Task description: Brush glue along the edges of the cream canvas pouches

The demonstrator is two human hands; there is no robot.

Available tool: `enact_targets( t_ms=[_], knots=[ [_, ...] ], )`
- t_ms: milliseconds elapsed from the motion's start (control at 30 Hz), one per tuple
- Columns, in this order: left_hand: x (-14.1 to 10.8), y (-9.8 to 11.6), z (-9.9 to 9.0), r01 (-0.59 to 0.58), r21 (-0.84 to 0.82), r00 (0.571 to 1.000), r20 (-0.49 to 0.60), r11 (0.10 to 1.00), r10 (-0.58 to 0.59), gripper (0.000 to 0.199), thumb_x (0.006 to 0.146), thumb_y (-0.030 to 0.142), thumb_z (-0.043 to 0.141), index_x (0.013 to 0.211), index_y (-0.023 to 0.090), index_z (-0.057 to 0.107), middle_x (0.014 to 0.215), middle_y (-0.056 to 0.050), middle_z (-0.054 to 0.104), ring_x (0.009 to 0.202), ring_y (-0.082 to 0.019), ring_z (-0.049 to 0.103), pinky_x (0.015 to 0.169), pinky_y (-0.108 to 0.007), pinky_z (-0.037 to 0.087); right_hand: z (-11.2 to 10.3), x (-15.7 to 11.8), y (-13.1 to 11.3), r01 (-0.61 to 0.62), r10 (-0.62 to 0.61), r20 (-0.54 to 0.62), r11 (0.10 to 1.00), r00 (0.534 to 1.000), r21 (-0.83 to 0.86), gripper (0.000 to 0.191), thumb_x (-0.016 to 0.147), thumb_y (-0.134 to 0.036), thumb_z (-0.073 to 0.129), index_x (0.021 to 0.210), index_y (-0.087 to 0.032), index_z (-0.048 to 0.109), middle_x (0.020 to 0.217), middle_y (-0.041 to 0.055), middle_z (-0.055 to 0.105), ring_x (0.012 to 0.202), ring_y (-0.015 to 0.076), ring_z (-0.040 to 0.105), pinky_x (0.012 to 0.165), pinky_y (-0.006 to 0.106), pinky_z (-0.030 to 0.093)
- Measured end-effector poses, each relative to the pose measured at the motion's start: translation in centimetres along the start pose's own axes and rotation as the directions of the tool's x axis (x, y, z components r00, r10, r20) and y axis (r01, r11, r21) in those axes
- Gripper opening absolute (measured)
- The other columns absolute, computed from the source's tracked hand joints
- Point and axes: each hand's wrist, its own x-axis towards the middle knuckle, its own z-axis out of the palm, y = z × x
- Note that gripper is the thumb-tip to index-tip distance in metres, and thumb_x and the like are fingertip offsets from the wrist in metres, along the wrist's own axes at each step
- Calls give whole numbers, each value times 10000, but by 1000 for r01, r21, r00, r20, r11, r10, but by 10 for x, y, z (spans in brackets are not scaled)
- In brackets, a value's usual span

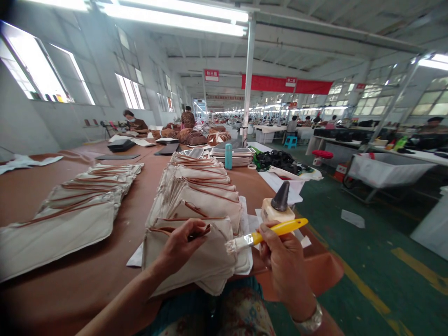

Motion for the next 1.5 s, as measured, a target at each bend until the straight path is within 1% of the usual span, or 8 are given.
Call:
enact_targets(
  t_ms=[367, 533, 733, 867, 1167, 1300, 1400, 1500],
  knots=[
    [-19, 37, 0, 69, -223, 971, 239, 972, -14, 199, 905, 195, 610, 1029, 189, 765, 910, -47, 654, 849, -154, 628, 763, -211, 463, 22, 14, 4, 226, -123, 306, 918, 944, -326, 268, 928, -416, 693, 858, -167, 621, 568, -40, 439, 474, 100, 348, 419, 193, 281],
    [-23, 46, 3, 98, -231, 961, 273, 968, -32, 175, 912, 216, 603, 979, 174, 759, 876, -35, 616, 802, -138, 592, 713, -200, 436, 17, 27, 3, 352, -259, 255, 819, 932, -454, 275, 930, -420, 673, 848, -160, 636, 552, -36, 434, 468, 111, 354, 412, 214, 269],
    [-25, 42, 12, 83, -186, 967, 254, 979, -33, 157, 913, 240, 609, 955, 182, 749, 830, -24, 596, 757, -137, 579, 667, -204, 428, 17, 11, -8, 293, -205, 252, 872, 946, -391, 248, 926, -413, 683, 861, -177, 640, 586, -38, 427, 489, 119, 356, 432, 219, 284],
    [-32, 45, 19, -23, -105, 968, 246, 994, 48, 171, 934, 268, 602, 904, 188, 751, 764, -18, 621, 692, -127, 573, 627, -207, 415, 18, 10, -3, 333, -222, 273, 809, 936, -484, 293, 906, -437, 674, 791, -170, 640, 590, -19, 466, 481, 124, 365, 427, 227, 294],
    [-47, 52, 37, -326, 85, 942, 119, 942, 315, 81, 897, 252, 684, 835, 201, 674, 742, -9, 705, 674, -127, 626, 667, -230, 446, -16, 8, -11, 241, -244, 35, 910, 969, -337, 344, 862, -487, 737, 790, -174, 615, 541, -46, 428, 446, 110, 359, 409, 217, 288],
    [-53, 53, 46, -477, 105, 877, 121, 873, 465, 143, 929, 252, 653, 804, 195, 613, 719, -9, 700, 638, -113, 622, 677, -249, 458, -16, -7, -5, 160, -127, 122, 935, 984, -317, 338, 864, -473, 743, 795, -176, 599, 543, -45, 442, 448, 103, 361, 403, 201, 276],
    [-57, 52, 48, -497, 139, 866, 138, 857, 480, 171, 945, 231, 616, 780, 197, 587, 704, -12, 687, 628, -117, 612, 669, -263, 453, -21, -23, -13, 116, -11, 254, 907, 967, -405, 293, 911, -445, 699, 829, -175, 619, 543, -45, 446, 451, 104, 372, 409, 197, 287],
    [-58, 49, 49, -512, 156, 858, 150, 845, 492, 161, 945, 181, 587, 786, 192, 570, 706, -10, 678, 629, -114, 605, 677, -269, 445, -31, -31, -30, 182, -11, 314, 833, 949, -522, 276, 924, -397, 668, 766, -173, 635, 596, -10, 502, 497, 122, 428, 438, 207, 336]
  ],
)
